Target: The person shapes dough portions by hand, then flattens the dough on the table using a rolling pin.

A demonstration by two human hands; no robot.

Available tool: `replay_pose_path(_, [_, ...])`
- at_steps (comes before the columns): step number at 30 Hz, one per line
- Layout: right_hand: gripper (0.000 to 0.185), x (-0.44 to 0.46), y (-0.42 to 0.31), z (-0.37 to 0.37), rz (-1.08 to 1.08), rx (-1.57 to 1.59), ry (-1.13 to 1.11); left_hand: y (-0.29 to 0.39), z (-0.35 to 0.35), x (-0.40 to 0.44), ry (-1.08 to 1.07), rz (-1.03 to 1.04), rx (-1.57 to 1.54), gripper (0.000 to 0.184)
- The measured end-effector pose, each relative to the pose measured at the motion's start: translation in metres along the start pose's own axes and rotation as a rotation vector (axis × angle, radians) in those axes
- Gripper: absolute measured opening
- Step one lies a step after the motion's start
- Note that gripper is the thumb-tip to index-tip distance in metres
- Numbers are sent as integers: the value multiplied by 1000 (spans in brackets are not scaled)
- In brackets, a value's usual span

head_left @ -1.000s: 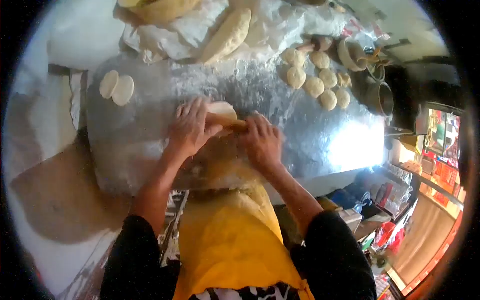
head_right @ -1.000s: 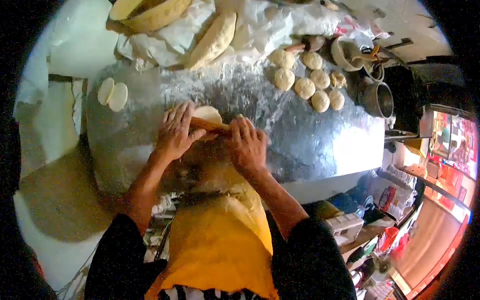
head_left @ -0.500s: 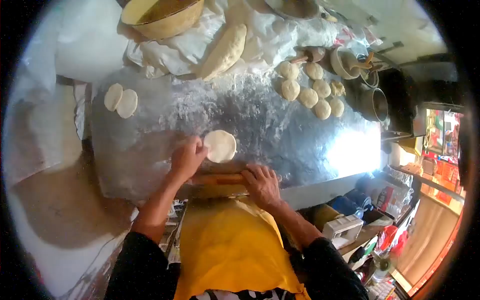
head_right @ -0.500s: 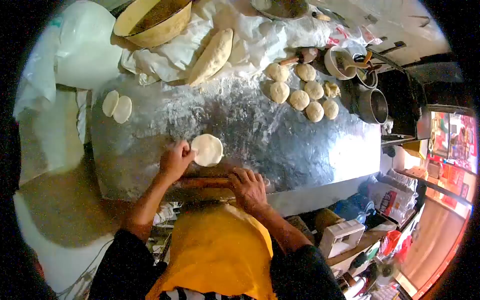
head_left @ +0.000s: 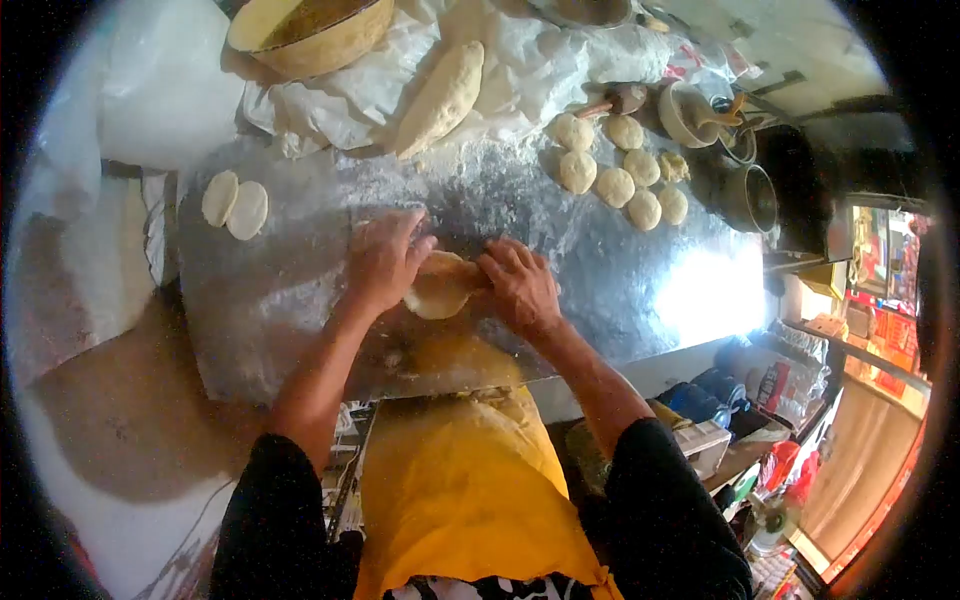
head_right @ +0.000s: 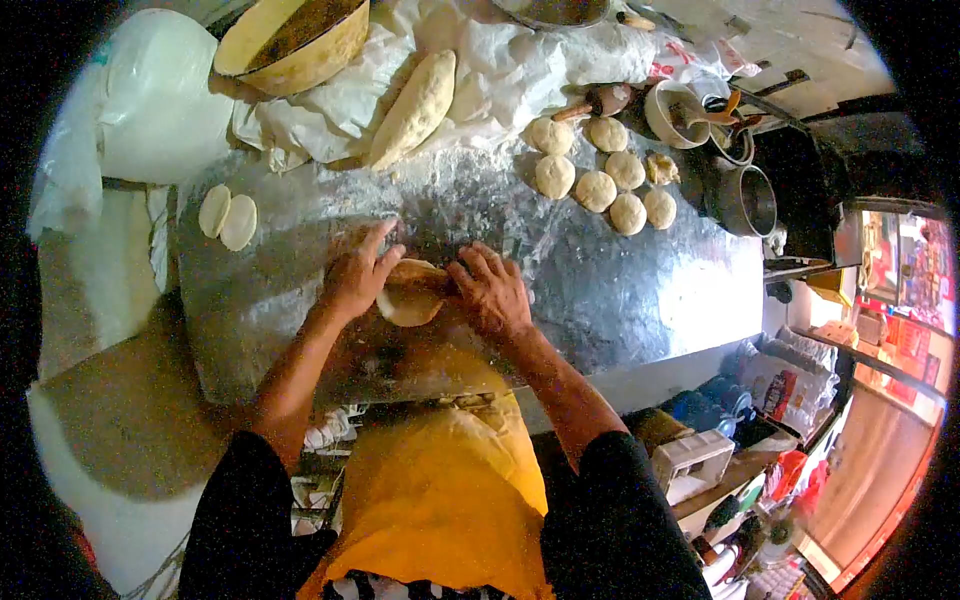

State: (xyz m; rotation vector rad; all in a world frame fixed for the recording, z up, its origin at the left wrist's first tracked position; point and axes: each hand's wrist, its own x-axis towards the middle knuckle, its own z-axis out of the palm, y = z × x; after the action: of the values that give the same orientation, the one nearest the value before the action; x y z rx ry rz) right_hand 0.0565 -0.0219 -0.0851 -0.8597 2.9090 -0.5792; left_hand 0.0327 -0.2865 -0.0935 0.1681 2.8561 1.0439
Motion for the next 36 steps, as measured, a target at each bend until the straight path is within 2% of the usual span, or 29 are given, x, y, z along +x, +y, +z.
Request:
replay_pose_path(2, [50, -22, -5, -2, 160, 247, -211, 6, 4, 1, -78, 75, 53, 35])
replay_pose_path(3, [46, -43, -11, 0, 112, 164, -95, 10, 2, 1, -157, 154, 122, 30])
replay_pose_path(4, [46, -68, -20, 3, 103, 161, -95, 6, 10, -11, -56, 154, 76, 18])
replay_pose_path(6, [42, -104, -33, 7, 99, 50, 81, 0, -1, -40, -166, -79, 9, 20])
replay_pose_path(7, [42, -100, -33, 2, 92, 54, 86, -6, 0, -55, -34, -46, 27, 21])
replay_pose_path(8, [42, -98, -35, -3, 121, 123, -3, -17, 2, -61, -36, -48, 33, 21])
replay_pose_path(9, [42, -96, -39, -10, 154, 192, -97, -14, -5, -65, -74, -167, -42, 24])
replay_pose_path(10, [42, -84, -41, -19, 160, 196, -99, -11, -9, -66, -110, -286, -119, 26])
replay_pose_path(11, [44, -63, -41, -25, 139, 178, -100, -11, -11, -64, -91, -312, -223, 49])
replay_pose_path(12, [47, -50, -43, -25, 120, 161, -105, -8, -14, -65, -99, -317, -224, 49])
replay_pose_path(13, [56, -46, -46, -18, 68, 27, -6, -4, -18, -70, -84, -47, 35, 66])
replay_pose_path(14, [56, -58, -54, -3, 67, 33, -20, 2, -22, -78, -66, 223, 292, 85])
replay_pose_path(16, [66, -89, -68, 32, 81, -78, 34, 13, -32, -103, -313, 164, 443, 106])
replay_pose_path(17, [74, -88, -71, 27, 106, -52, -49, 11, -30, -94, -255, 154, 432, 99])
replay_pose_path(19, [69, -68, -57, 15, 82, 5, -91, 14, -21, -104, -227, 122, 401, 93])
replay_pose_path(21, [56, -24, -26, 3, -9, 31, -49, -4, -15, -56, -107, 183, 330, 69])
replay_pose_path(22, [56, -25, -24, 0, -10, 30, -46, -2, -12, -39, -46, 58, 22, 50])
replay_pose_path(24, [48, -29, -19, -2, 14, 279, -170, 4, -11, -20, 12, 232, 9, 42])
replay_pose_path(25, [48, -46, -20, 3, -29, 188, -142, 6, -10, -24, 16, 222, 0, 42])
replay_pose_path(27, [48, -84, -26, 6, -55, 174, -127, 8, -13, -36, -313, 176, 223, 34])
replay_pose_path(28, [47, -98, -31, 7, -71, 162, -96, -1, -9, -44, -246, 122, 60, 31])
replay_pose_path(30, [48, -116, -41, 6, -40, 135, -114, -3, -19, -55, -345, -276, 40, 30])
replay_pose_path(31, [46, -113, -43, 4, -44, 151, -162, -10, -20, -64, -338, -278, 44, 30])
replay_pose_path(33, [46, -93, -43, 1, -26, 169, -217, -25, -16, -84, -169, -412, -42, 40])
replay_pose_path(34, [46, -75, -43, -5, -7, 183, -274, -23, -17, -86, -170, -418, -40, 40])
replay_pose_path(36, [52, -38, -46, -12, 31, 141, -357, -17, -20, -88, 68, -144, -50, 62])
